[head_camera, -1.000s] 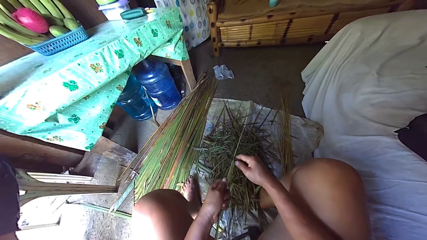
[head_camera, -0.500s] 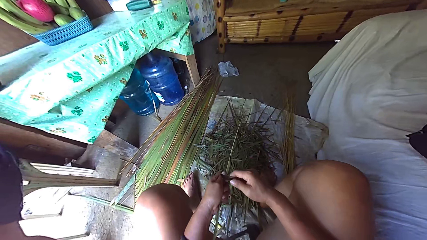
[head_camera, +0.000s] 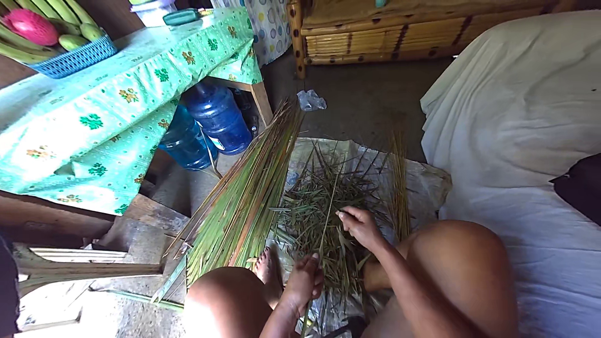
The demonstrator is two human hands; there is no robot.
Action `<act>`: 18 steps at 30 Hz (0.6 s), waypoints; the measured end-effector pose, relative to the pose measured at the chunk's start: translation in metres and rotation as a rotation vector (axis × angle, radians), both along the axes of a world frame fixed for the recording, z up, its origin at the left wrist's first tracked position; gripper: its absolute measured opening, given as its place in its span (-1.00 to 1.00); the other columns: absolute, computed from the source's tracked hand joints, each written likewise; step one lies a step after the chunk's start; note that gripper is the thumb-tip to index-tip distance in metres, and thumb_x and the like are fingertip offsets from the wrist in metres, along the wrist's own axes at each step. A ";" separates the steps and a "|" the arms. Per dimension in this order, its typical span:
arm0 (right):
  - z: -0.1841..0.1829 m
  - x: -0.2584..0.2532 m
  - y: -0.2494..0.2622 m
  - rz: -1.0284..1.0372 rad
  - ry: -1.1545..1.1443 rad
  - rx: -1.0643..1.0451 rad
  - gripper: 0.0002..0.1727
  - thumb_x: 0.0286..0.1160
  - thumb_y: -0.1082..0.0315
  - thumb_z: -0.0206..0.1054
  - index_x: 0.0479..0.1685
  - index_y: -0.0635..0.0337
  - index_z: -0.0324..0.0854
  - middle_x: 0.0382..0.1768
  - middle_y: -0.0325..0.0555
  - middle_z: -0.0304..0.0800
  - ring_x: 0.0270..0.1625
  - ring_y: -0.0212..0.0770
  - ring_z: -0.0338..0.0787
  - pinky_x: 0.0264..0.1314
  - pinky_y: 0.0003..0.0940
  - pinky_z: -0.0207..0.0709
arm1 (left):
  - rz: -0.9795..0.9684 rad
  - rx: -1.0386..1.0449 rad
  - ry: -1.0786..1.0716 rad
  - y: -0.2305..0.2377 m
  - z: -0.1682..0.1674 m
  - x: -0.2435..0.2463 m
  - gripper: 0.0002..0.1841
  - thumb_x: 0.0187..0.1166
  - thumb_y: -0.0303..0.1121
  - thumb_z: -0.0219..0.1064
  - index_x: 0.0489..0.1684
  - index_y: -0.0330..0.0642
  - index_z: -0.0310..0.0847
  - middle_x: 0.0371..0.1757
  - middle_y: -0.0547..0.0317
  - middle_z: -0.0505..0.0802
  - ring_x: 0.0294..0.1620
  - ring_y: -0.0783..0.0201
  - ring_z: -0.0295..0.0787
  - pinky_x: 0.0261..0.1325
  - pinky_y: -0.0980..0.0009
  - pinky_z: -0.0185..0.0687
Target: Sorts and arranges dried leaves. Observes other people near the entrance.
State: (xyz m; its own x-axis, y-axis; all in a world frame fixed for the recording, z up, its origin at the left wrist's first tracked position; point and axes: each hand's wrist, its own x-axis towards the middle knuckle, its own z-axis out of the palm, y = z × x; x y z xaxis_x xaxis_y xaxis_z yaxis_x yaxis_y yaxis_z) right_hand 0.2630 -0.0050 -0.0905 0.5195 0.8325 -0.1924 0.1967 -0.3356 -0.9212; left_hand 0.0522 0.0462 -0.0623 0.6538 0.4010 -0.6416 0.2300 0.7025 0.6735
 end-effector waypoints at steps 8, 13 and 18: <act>0.017 -0.030 -0.006 0.179 0.376 -0.002 -0.67 0.77 0.36 0.11 0.31 0.31 0.62 -0.55 -0.34 0.59 -0.63 -0.51 0.46 -0.58 -0.62 0.33 | -0.031 0.018 0.001 0.000 0.001 0.000 -0.61 0.96 -0.25 -0.27 -0.17 -0.21 0.44 -0.66 0.33 0.51 -0.77 0.52 0.41 -0.67 0.66 0.40; 0.018 -0.025 -0.009 0.225 0.152 0.049 -0.71 0.70 0.34 0.15 0.09 0.35 0.69 -0.49 -0.31 0.62 -0.53 -0.54 0.51 -0.44 -0.60 0.39 | 0.008 0.033 -0.001 0.003 -0.002 -0.001 -0.61 0.96 -0.24 -0.25 -0.22 -0.18 0.43 -0.69 0.38 0.45 -0.80 0.54 0.31 -0.71 0.67 0.31; 0.019 -0.042 -0.026 0.527 -0.112 0.070 -0.68 0.66 0.23 0.22 -0.01 0.28 0.79 -0.30 -0.01 0.82 -0.27 -0.26 0.73 -0.10 -0.27 0.59 | 0.085 -0.009 -0.002 0.007 -0.003 0.004 -0.63 0.94 -0.32 -0.30 -0.26 -0.15 0.39 -0.75 0.41 0.39 -0.85 0.58 0.22 -0.78 0.70 0.19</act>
State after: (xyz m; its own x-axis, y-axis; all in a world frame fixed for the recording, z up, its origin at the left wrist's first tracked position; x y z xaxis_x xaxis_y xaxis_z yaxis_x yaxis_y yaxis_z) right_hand 0.2213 -0.0306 -0.0710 0.0419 0.9947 -0.0944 0.4200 -0.1033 -0.9016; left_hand 0.0557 0.0533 -0.0648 0.6190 0.4496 -0.6440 0.1676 0.7255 0.6675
